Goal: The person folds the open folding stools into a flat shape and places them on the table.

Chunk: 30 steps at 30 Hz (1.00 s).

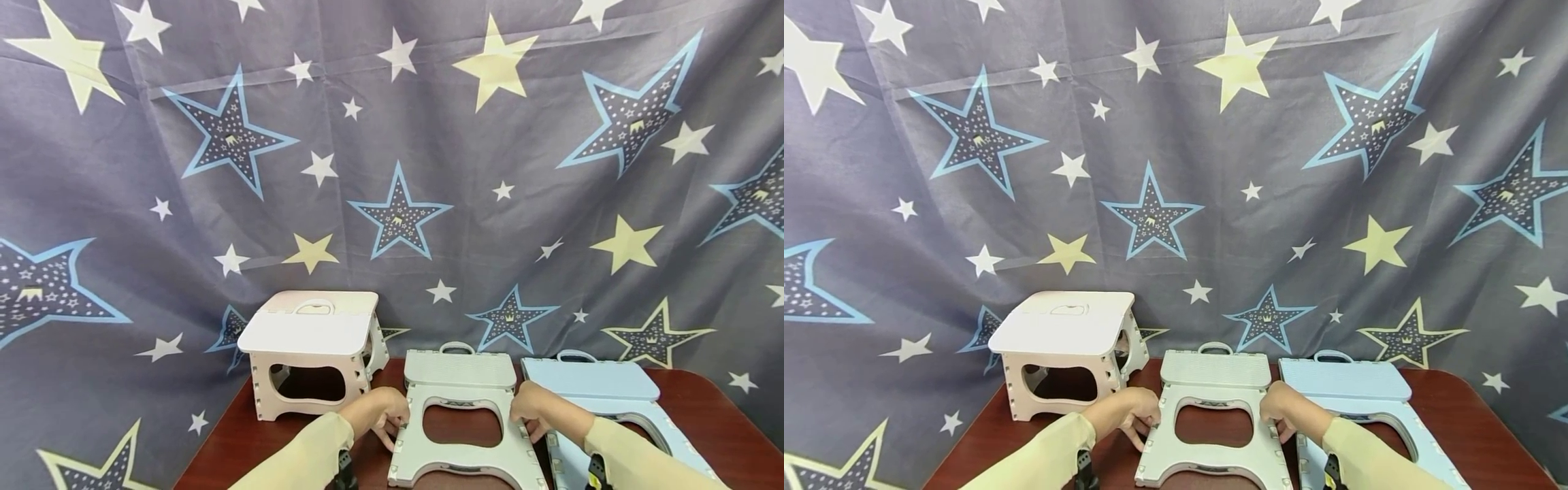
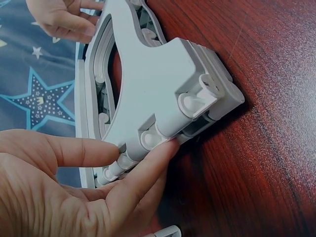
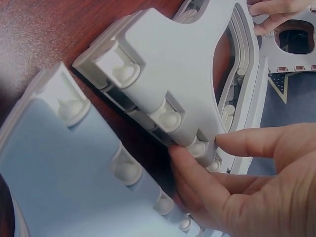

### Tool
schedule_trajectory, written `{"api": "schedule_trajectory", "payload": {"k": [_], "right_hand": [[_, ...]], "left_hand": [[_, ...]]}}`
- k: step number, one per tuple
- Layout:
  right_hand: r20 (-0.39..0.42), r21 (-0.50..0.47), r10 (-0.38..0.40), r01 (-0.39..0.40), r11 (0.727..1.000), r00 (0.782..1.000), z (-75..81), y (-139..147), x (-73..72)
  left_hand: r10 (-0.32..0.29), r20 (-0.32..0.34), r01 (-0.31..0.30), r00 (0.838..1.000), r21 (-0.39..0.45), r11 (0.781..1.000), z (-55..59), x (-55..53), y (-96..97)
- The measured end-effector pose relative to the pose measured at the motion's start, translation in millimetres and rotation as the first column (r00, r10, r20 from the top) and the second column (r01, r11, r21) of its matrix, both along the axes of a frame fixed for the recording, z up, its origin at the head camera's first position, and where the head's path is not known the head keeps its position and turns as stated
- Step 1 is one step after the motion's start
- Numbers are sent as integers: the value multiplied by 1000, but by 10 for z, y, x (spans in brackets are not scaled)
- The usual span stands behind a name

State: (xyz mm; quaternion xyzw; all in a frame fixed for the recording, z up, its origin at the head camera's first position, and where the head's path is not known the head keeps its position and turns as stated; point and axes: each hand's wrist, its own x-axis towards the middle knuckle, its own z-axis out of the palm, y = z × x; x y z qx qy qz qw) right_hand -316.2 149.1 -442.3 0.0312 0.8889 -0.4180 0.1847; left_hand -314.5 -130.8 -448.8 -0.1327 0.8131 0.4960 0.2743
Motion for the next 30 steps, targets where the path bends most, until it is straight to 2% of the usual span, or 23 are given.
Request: {"api": "schedule_trajectory", "payload": {"k": [8,15,24,30], "right_hand": [[10,7,4,-4,1000,1000,27,15,-38],[13,24,-2,1,1000,1000,-12,11,-47],[2,62,-9,9,998,1000,-25,10,-18],[-19,46,-24,24,999,1000,-1,-23,-23]], "left_hand": [[20,-34,-19,999,17,1000,19,-4,13],[16,4,-16,1000,31,999,-33,-1,-4],[21,-45,-20,999,26,999,-38,16,7],[26,-83,-25,996,15,1000,-20,14,0]]}}
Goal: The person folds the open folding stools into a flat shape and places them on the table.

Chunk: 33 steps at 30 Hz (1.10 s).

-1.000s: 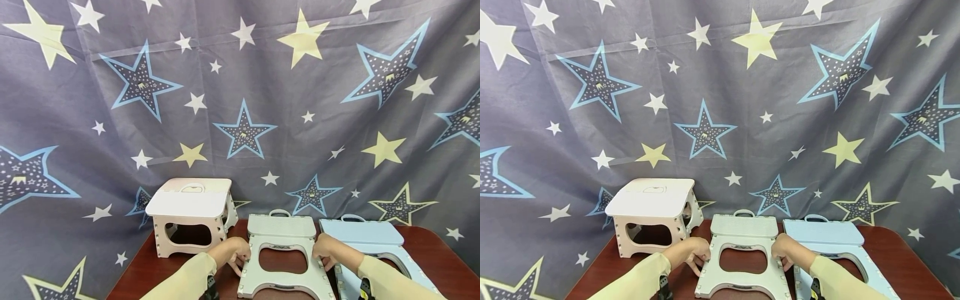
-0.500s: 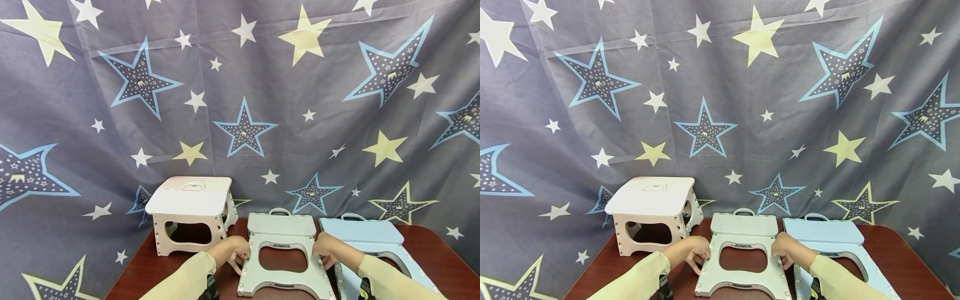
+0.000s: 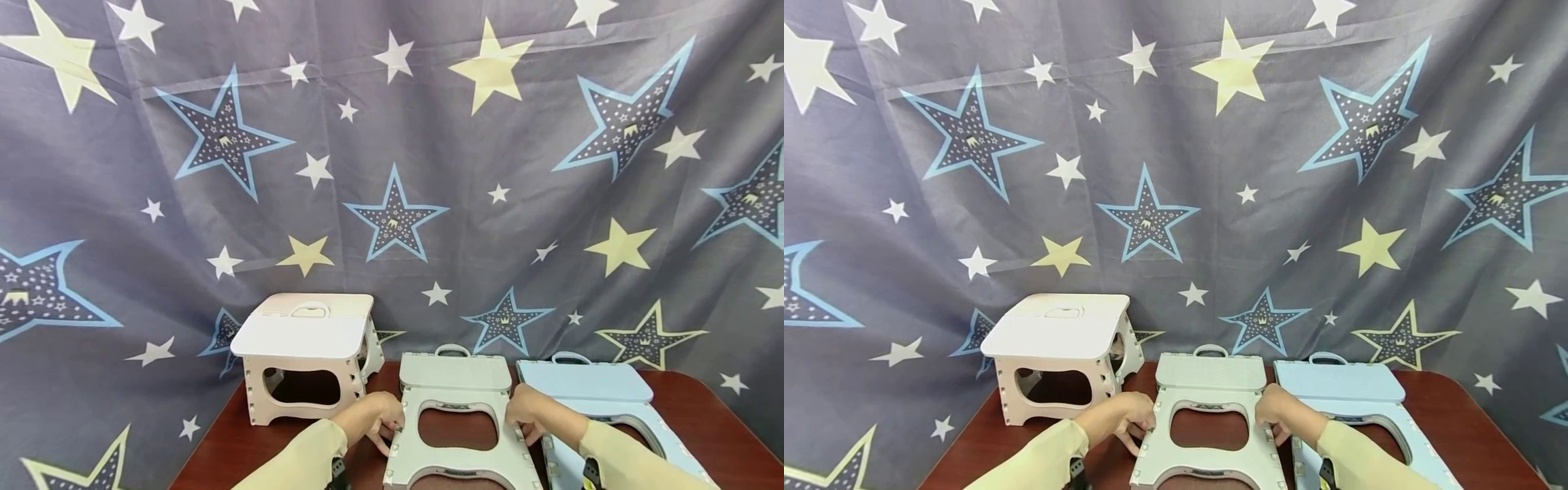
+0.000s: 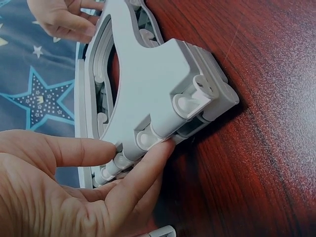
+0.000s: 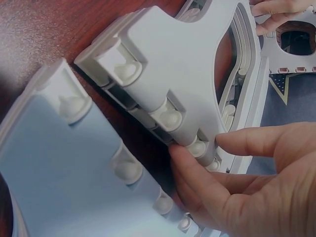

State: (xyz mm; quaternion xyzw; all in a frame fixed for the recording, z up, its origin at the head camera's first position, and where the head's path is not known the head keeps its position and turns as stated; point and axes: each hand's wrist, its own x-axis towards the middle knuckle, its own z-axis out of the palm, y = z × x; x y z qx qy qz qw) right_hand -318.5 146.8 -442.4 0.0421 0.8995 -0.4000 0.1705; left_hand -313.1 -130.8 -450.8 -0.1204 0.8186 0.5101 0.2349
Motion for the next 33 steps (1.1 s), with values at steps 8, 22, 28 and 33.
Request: {"api": "schedule_trajectory", "payload": {"k": [8,22,28,33], "right_hand": [[1,17,6,-6,1000,1000,27,-46,-74],[-17,64,3,-2,998,1000,41,-78,-48],[-16,59,9,-8,998,1000,45,-32,-51],[38,-7,10,-9,1000,999,96,86,-73]], "left_hand": [[7,-6,-7,1000,-13,1000,52,-26,-50],[61,-26,-61,998,-4,998,7,-2,-56],[50,-44,-50,998,-2,999,-12,44,-44],[5,-62,-4,998,8,1000,28,82,-43]]}}
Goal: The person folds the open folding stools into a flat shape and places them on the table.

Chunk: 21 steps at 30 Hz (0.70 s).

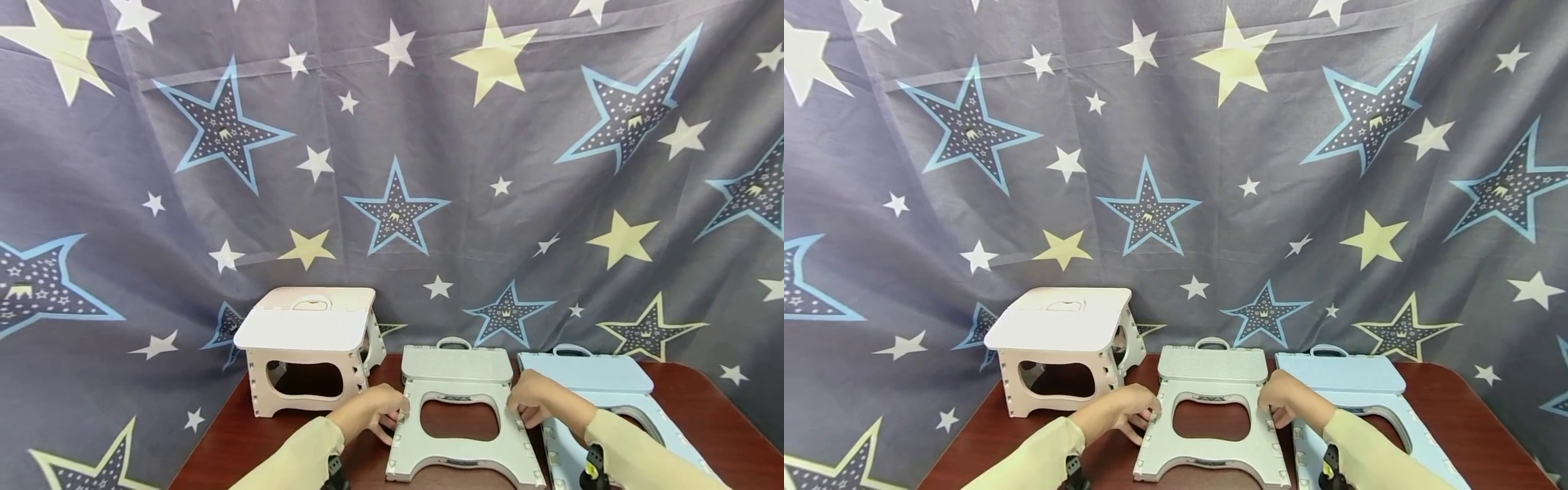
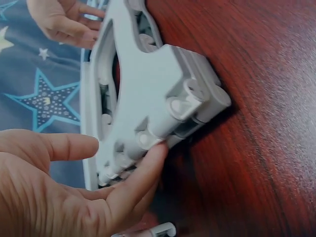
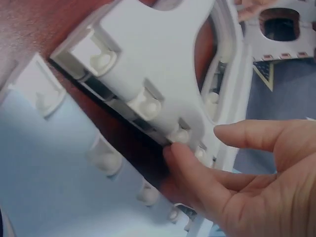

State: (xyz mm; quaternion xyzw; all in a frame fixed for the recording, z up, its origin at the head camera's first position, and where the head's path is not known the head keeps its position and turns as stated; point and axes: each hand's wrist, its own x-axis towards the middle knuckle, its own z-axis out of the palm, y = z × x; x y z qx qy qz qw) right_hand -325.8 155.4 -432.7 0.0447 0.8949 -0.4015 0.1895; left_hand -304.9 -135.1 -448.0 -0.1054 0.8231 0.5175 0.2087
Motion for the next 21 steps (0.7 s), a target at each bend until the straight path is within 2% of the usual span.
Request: {"api": "schedule_trajectory", "payload": {"k": [8,11,14,18,21], "right_hand": [[-1,-81,27,-27,996,1000,197,103,-34],[-6,-111,35,-36,993,999,280,123,-47],[-17,-150,49,-51,987,999,396,128,-58],[-54,-206,87,-97,974,995,613,101,-67],[-92,-255,119,-139,957,989,804,62,-67]], "left_hand": [[-47,-89,45,995,-25,999,292,47,27],[-67,-120,70,991,22,997,424,85,21],[-107,-157,121,982,84,989,583,116,-6],[-155,-264,204,952,167,965,794,112,-72],[-171,-369,272,914,242,931,937,88,-138]]}}
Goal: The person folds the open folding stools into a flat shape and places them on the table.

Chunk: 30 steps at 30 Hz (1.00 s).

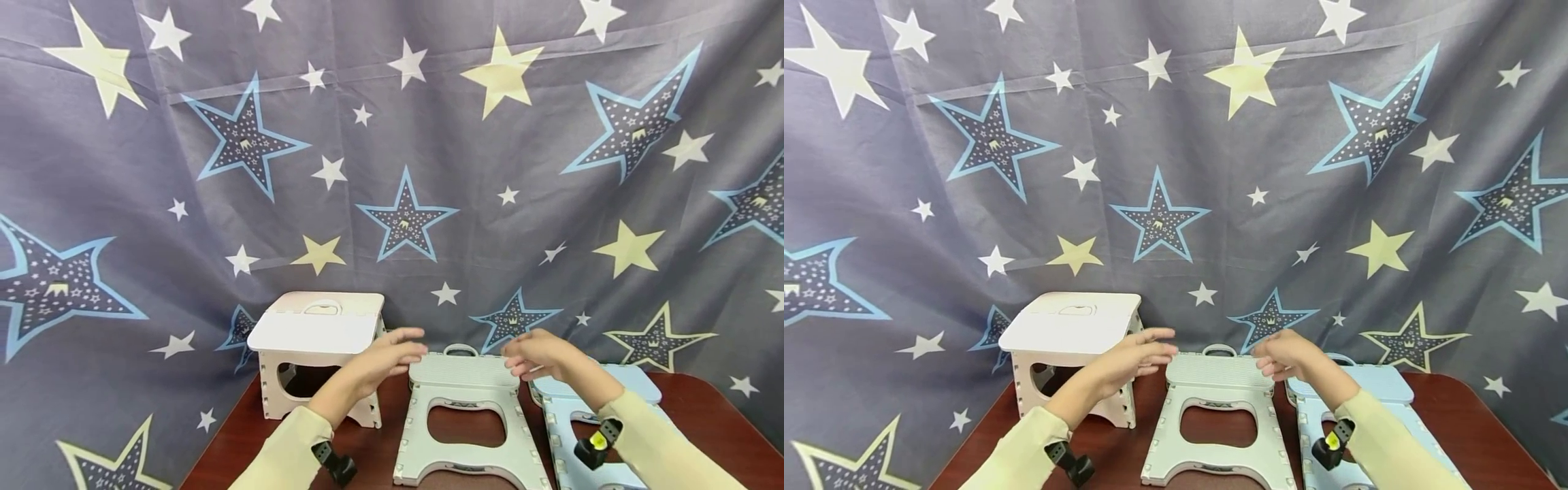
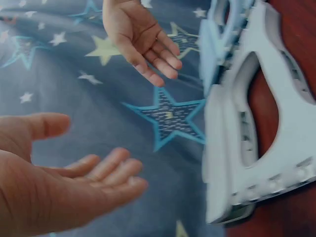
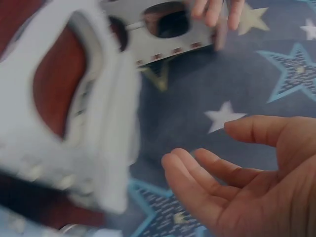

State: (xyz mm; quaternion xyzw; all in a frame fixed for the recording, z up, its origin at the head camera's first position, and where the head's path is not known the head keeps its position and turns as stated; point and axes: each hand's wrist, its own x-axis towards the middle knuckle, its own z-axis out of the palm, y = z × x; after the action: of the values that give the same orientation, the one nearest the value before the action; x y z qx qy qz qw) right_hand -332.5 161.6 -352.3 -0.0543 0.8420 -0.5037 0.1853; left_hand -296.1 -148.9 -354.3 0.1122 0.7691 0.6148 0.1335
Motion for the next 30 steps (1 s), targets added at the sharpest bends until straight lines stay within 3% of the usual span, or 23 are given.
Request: {"api": "schedule_trajectory", "payload": {"k": [4,8,11,15,22,26,30], "right_hand": [[-52,-102,34,-39,994,998,223,-72,-8],[-142,-197,37,-64,978,989,407,-163,-18],[-216,-227,19,-69,972,976,502,-246,-17],[-294,-238,-10,-63,969,956,550,-368,-18],[-357,-327,-21,-104,939,934,471,-581,-81],[-376,-354,3,-147,924,926,373,-697,-112],[-376,-370,30,-180,912,926,256,-839,-150]], "left_hand": [[-9,-117,24,993,122,992,175,-8,-110],[72,-210,-26,975,211,977,372,52,-259],[145,-273,-72,951,260,963,501,117,-413],[250,-352,-146,902,297,944,578,163,-679],[413,-397,-284,820,343,895,526,177,-1247],[493,-387,-373,779,346,861,395,202,-1552],[563,-331,-442,757,374,815,218,222,-1810]]}}
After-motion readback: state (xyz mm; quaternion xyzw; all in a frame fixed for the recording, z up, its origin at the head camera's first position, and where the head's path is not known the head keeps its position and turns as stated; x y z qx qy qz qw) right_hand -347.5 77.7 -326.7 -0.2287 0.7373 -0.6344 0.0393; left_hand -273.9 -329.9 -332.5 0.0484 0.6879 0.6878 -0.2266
